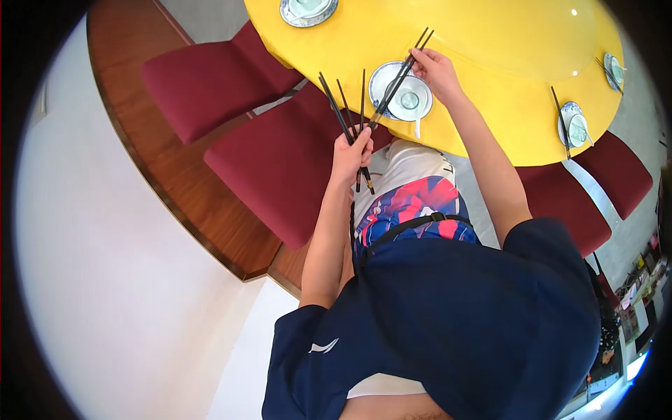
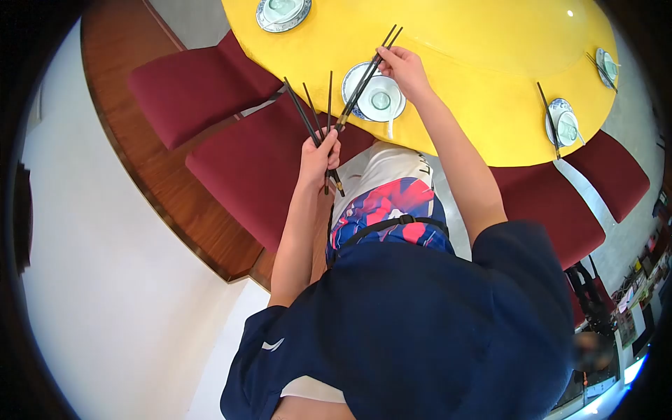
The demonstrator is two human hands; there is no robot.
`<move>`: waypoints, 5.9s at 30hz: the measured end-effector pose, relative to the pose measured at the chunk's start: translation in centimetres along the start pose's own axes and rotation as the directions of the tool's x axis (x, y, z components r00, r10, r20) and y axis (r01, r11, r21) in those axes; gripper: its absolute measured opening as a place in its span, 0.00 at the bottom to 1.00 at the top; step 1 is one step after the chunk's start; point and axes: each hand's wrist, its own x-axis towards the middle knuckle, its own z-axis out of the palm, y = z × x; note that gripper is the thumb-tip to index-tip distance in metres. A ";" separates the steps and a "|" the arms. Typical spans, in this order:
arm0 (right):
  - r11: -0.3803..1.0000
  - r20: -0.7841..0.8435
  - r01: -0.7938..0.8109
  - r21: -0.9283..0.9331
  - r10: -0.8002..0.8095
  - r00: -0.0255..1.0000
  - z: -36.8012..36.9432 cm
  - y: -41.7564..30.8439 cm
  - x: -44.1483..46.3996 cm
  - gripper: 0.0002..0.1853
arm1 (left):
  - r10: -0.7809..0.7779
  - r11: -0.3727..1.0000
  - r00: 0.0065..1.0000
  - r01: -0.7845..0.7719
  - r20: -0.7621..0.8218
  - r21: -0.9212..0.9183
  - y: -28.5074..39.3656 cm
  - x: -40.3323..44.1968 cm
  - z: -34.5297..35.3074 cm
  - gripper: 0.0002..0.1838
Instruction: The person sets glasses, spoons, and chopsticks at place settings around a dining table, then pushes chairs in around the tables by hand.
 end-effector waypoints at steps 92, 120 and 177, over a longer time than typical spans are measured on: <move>0.350 0.099 0.040 -0.936 0.152 0.983 16.4 14.4 -22.5 0.61 | 0.450 0.379 0.879 -0.029 -0.156 0.925 4.4 1.9 -14.3 0.37; 0.098 -0.055 -0.032 -0.995 -0.244 0.968 21.9 10.6 -11.5 0.51 | -0.194 0.736 0.934 -0.064 0.301 0.674 12.8 6.4 -15.2 0.22; 0.110 -0.529 -0.535 -0.838 -0.409 0.744 9.4 23.0 -8.4 0.22 | -0.033 0.892 0.965 -0.089 0.259 0.444 32.4 32.4 -27.8 0.12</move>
